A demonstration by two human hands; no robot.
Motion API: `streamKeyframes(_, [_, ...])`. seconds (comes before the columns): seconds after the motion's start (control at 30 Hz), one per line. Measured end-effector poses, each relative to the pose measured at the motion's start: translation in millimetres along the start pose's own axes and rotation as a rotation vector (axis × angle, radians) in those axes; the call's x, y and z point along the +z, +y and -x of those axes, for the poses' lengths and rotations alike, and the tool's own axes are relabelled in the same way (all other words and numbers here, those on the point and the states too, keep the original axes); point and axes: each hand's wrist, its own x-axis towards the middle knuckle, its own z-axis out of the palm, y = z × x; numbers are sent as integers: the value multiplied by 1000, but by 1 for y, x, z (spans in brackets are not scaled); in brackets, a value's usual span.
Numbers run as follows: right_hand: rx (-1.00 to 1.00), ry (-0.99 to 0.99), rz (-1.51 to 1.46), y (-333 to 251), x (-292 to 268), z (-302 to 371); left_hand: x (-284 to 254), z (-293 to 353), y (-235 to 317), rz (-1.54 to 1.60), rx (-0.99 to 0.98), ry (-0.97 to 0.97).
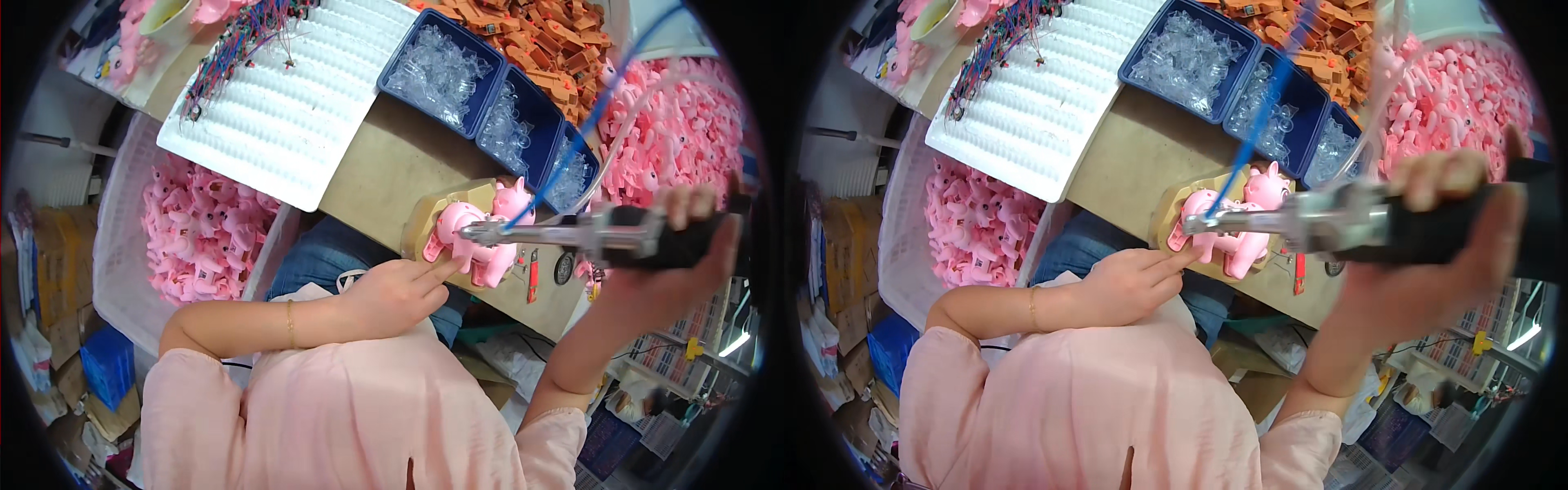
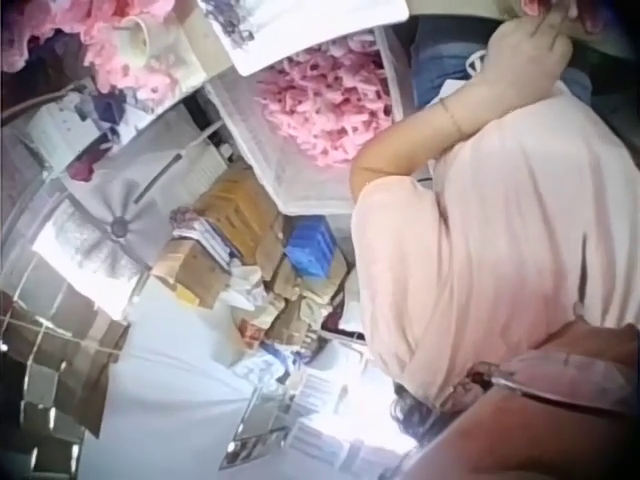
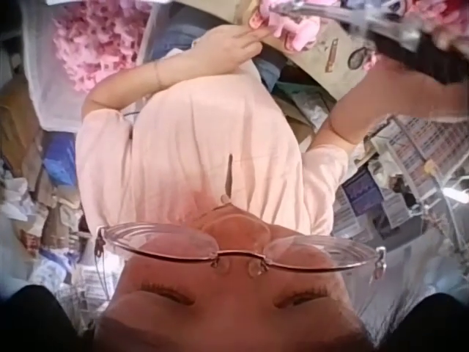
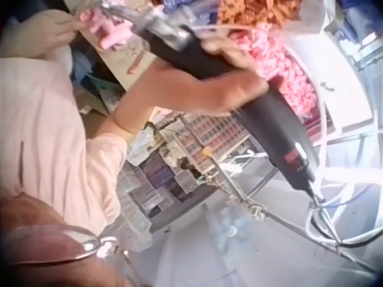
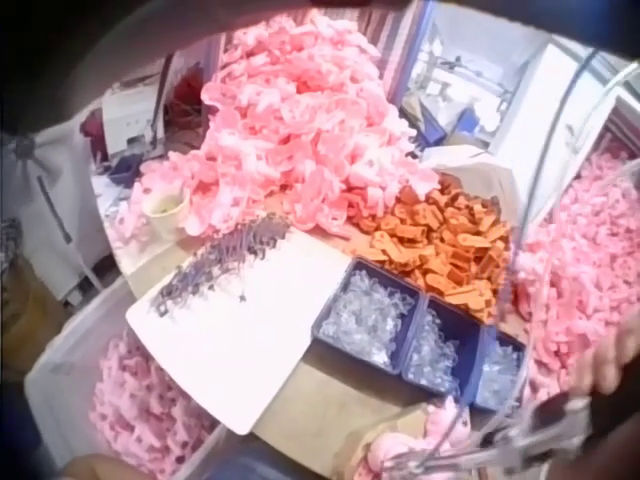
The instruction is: Assembling a toy unicorn by connecting electronic components and joining plastic housing parts.
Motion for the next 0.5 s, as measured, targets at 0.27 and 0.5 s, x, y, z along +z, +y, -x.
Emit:
streamKeyframes(0.27, [-29, -381, -107, -22, -78, -71, -47, -41, -6, 1180, -896, 29])
streamKeyframes(0.5, [167, 249, 806, 32, -40, 44, -37, -60, -5, 1605, -908, 102])
